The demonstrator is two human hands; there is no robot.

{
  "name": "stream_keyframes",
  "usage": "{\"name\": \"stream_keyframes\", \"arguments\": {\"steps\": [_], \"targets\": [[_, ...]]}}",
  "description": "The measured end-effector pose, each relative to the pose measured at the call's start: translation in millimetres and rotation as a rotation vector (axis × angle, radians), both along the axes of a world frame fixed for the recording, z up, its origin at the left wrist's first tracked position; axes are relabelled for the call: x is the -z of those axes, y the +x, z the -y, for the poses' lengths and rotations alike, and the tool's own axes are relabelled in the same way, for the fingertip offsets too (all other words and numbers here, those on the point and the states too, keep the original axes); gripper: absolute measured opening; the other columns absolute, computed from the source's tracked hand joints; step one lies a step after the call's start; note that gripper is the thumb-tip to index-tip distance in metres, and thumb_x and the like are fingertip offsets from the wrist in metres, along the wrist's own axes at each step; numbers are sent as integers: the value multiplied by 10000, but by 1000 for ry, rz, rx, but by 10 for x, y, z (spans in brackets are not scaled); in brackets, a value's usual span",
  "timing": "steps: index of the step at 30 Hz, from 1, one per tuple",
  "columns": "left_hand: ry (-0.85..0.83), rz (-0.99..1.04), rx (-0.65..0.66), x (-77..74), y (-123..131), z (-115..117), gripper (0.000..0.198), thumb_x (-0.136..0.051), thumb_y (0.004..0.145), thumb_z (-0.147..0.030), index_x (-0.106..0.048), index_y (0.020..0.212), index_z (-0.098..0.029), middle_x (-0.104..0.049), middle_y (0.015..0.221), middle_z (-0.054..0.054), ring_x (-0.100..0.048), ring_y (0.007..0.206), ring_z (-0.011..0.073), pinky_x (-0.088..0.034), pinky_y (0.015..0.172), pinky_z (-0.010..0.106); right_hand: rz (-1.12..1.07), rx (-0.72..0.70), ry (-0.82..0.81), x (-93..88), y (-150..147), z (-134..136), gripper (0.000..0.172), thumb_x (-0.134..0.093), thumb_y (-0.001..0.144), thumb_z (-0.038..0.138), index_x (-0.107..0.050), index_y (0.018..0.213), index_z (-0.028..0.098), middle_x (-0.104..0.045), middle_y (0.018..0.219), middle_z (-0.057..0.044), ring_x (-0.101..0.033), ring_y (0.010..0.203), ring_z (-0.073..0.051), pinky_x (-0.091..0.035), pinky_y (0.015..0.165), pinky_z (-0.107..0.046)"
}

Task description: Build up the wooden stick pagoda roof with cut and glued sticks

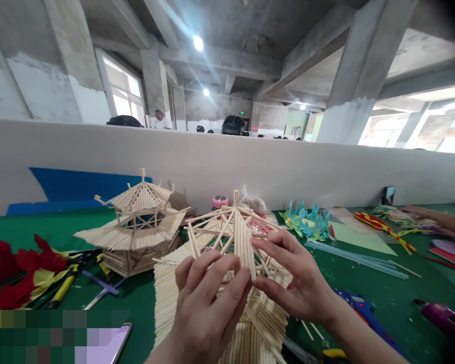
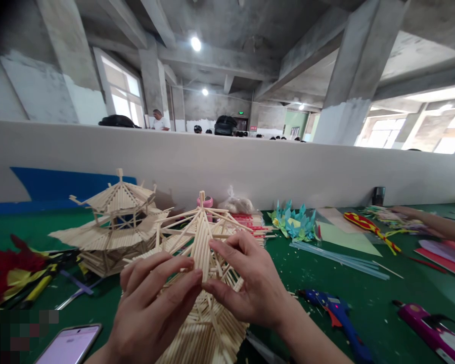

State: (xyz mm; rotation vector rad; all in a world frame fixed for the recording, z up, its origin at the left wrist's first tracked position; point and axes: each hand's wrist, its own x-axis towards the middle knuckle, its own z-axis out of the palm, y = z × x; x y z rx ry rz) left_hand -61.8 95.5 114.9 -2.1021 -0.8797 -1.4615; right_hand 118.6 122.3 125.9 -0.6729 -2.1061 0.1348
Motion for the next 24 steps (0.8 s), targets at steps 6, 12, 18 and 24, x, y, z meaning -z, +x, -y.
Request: {"name": "stream_keyframes", "arguments": {"steps": [6, 12, 18, 24], "targets": [[10, -18, -13, -7, 1, -2, 139, -603, 705, -134, -634, 820, -206, -651, 831, 31, -517, 835, 205, -335, 734, 368, 11, 26, 43, 7, -3, -1, 498, -586, 722, 285, -451, 1192, 189, -461, 860, -48, -448, 789, -189, -425, 670, -356], [17, -29, -18, -23, 4, -8, 124, -584, 724, -149, -626, 818, -217, -646, 837, 17, -515, 840, 194, -329, 741, 360, 60, 82, 91, -2, -13, 12, 488, -586, 711, 284, -467, 1175, 193, -458, 843, -43, -450, 775, -190, -422, 650, -354], [17, -25, -12, -3, -1, -15, 121, -598, 710, -135, -635, 810, -194, -648, 841, 42, -517, 839, 216, -322, 737, 385, -15, 48, -35, -22, -37, 34, 575, -590, 709, 284, -384, 1233, 168, -467, 967, -67, -447, 861, -188, -419, 748, -353], [-6, 22, 4, 35, 2, -21, 145, -593, 716, -141, -631, 838, -210, -649, 856, 30, -515, 849, 214, -323, 755, 401, -49, 70, -97, -9, -44, 41, 592, -605, 699, 311, -377, 1224, 156, -475, 972, -72, -451, 812, -172, -429, 712, -334]]}}
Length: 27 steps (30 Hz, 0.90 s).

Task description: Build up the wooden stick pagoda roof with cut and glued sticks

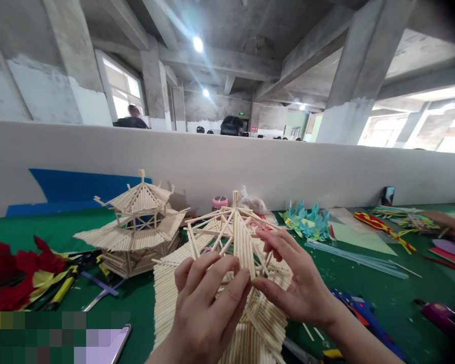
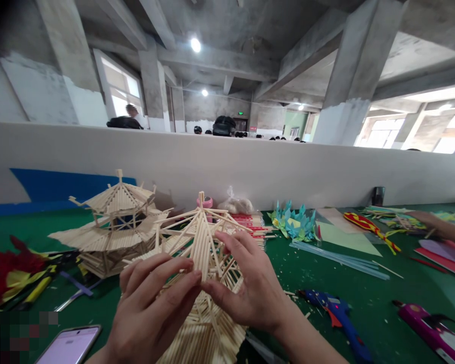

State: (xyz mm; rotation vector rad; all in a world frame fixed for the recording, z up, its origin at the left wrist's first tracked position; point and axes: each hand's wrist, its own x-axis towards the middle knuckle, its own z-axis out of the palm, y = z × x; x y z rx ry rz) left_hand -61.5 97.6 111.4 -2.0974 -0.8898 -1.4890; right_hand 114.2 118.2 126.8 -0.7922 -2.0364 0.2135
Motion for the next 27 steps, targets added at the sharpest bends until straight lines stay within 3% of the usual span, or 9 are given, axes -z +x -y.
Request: {"name": "stream_keyframes", "arguments": {"steps": [14, 20, 27], "targets": [[9, -39, 16, -44, 2, 11, 152, -623, 680, -112, -639, 816, -177, -659, 830, 58, -520, 825, 222, -323, 728, 389, -21, -89, -76, -20, 34, 4, 521, -598, 718, 294, -435, 1192, 154, -489, 967, -58, -455, 837, -165, -408, 740, -307], [-2, -8, 8, -51, 25, 14, 141, -625, 679, -112, -642, 803, -176, -665, 826, 57, -523, 820, 223, -331, 722, 384, -69, -64, -120, -13, 83, 25, 400, -513, 782, 244, -449, 1174, 187, -494, 983, -49, -450, 837, -158, -394, 746, -301], [1, -33, -35, -97, 40, 18, 103, -616, 697, -171, -635, 791, -210, -650, 807, 23, -510, 824, 207, -318, 733, 361, -44, -34, -98, 0, 45, 22, 461, -587, 730, 281, -454, 1164, 201, -490, 1032, -58, -455, 885, -180, -410, 745, -315]]}}
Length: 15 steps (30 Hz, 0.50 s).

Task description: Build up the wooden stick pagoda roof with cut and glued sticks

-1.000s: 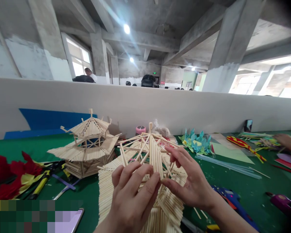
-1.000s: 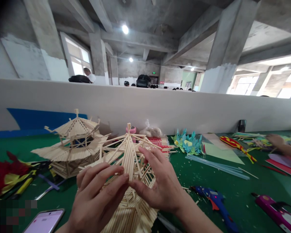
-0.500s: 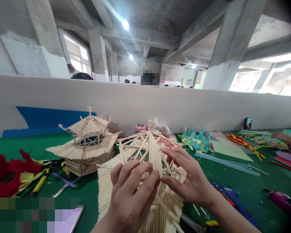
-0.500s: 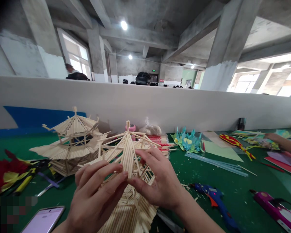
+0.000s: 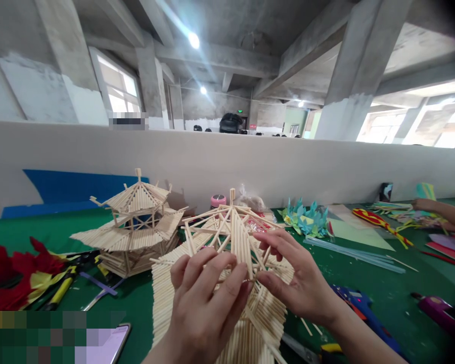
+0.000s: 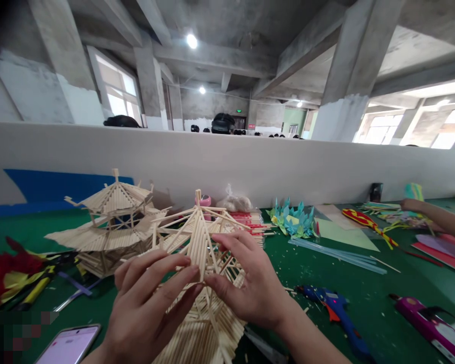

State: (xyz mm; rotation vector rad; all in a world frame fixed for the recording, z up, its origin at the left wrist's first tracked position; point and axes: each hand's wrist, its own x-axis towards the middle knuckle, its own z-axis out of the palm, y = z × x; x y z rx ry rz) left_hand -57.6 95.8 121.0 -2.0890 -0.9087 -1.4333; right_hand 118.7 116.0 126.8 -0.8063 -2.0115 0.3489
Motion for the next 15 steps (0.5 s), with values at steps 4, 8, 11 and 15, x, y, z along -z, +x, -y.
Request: {"name": "stream_keyframes", "arguments": {"steps": [4, 8, 11, 15], "targets": [[-10, -14, -15, 1, 1, 5, 134, -612, 692, -155, -631, 816, -203, -648, 821, 31, -509, 831, 212, -319, 737, 363, 16, -19, 15, -33, -22, -7, 522, -632, 686, 254, -445, 1169, 192, -498, 1009, -52, -462, 880, -173, -410, 764, -311], [-7, -24, -9, 14, -9, 0, 121, -599, 708, -158, -625, 821, -192, -648, 822, 36, -510, 828, 210, -334, 727, 359, 36, -1, 40, -46, -29, -24, 545, -652, 664, 224, -446, 1167, 180, -503, 981, -50, -464, 886, -173, -402, 780, -311], [-7, -8, 21, 10, -17, -13, 111, -610, 695, -137, -630, 790, -191, -651, 807, 37, -512, 803, 209, -342, 716, 362, 33, -3, 62, -41, -32, -37, 526, -644, 673, 233, -450, 1160, 181, -510, 951, -46, -470, 858, -168, -405, 760, -310], [-8, -16, 30, -4, -25, -22, 121, -622, 685, -129, -633, 788, -191, -651, 798, 36, -512, 809, 209, -343, 716, 360, 38, 2, 64, -27, -29, -46, 511, -641, 679, 262, -456, 1149, 185, -520, 915, -39, -473, 823, -166, -406, 740, -315]]}}
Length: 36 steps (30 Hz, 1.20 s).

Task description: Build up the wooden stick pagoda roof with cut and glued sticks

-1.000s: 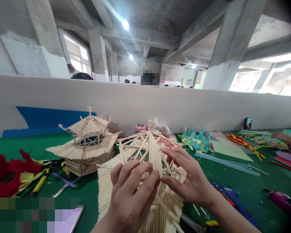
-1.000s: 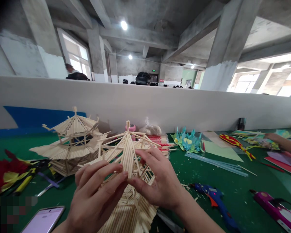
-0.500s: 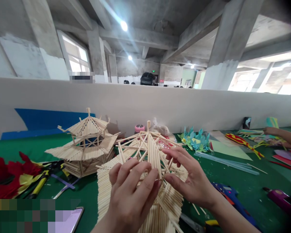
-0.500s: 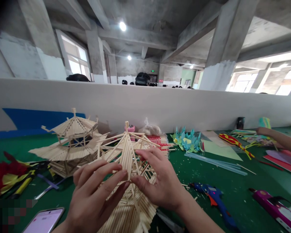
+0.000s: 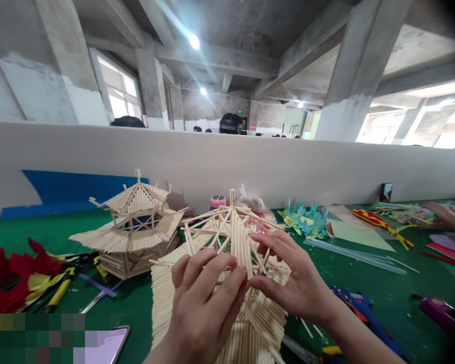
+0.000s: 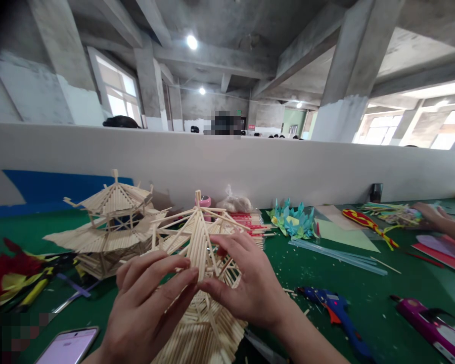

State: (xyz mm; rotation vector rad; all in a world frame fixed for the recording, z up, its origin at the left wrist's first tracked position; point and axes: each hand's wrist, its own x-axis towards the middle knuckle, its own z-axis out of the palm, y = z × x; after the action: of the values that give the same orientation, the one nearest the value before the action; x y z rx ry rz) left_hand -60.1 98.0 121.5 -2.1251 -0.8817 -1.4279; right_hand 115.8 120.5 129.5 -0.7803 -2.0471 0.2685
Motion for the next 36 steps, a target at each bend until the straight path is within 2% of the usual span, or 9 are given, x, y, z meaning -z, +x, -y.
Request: {"name": "stream_keyframes", "arguments": {"steps": [11, 16, 20, 30, 36], "targets": [[8, 6, -5, 8, 8, -7, 105, -611, 699, -142, -632, 785, -199, -646, 801, 27, -511, 817, 200, -327, 736, 358, 3, 2, 2, -3, 14, -7, 547, -646, 667, 241, -440, 1173, 208, -527, 885, -24, -476, 818, -165, -406, 742, -325], [26, -3, -6, 18, -4, 0, 148, -593, 719, -149, -640, 841, -218, -638, 801, 28, -506, 821, 204, -308, 734, 369, -32, -51, 0, -2, 6, 5, 458, -628, 700, 251, -487, 1136, 240, -518, 952, -32, -480, 878, -172, -421, 756, -326], [7, -52, -5, 25, -18, 5, 195, -578, 721, -121, -646, 869, -228, -627, 818, 34, -504, 820, 209, -286, 729, 381, -19, -55, -3, -15, -2, 12, 426, -620, 706, 240, -510, 1117, 227, -501, 928, -36, -478, 870, -172, -422, 765, -333], [-18, -6, 5, 68, -15, -7, 198, -551, 741, -130, -644, 873, -244, -618, 834, 25, -494, 810, 198, -280, 748, 396, -24, -65, 6, -16, 6, -7, 462, -648, 666, 183, -518, 1110, 193, -489, 948, -43, -479, 889, -171, -417, 796, -329], [-5, -70, 3, 45, -22, -13, 188, -578, 726, -136, -646, 875, -228, -616, 830, 38, -495, 802, 202, -292, 725, 386, -16, -62, -3, -16, 22, -11, 439, -643, 685, 258, -518, 1104, 217, -497, 954, -44, -483, 895, -180, -415, 800, -348]]}}
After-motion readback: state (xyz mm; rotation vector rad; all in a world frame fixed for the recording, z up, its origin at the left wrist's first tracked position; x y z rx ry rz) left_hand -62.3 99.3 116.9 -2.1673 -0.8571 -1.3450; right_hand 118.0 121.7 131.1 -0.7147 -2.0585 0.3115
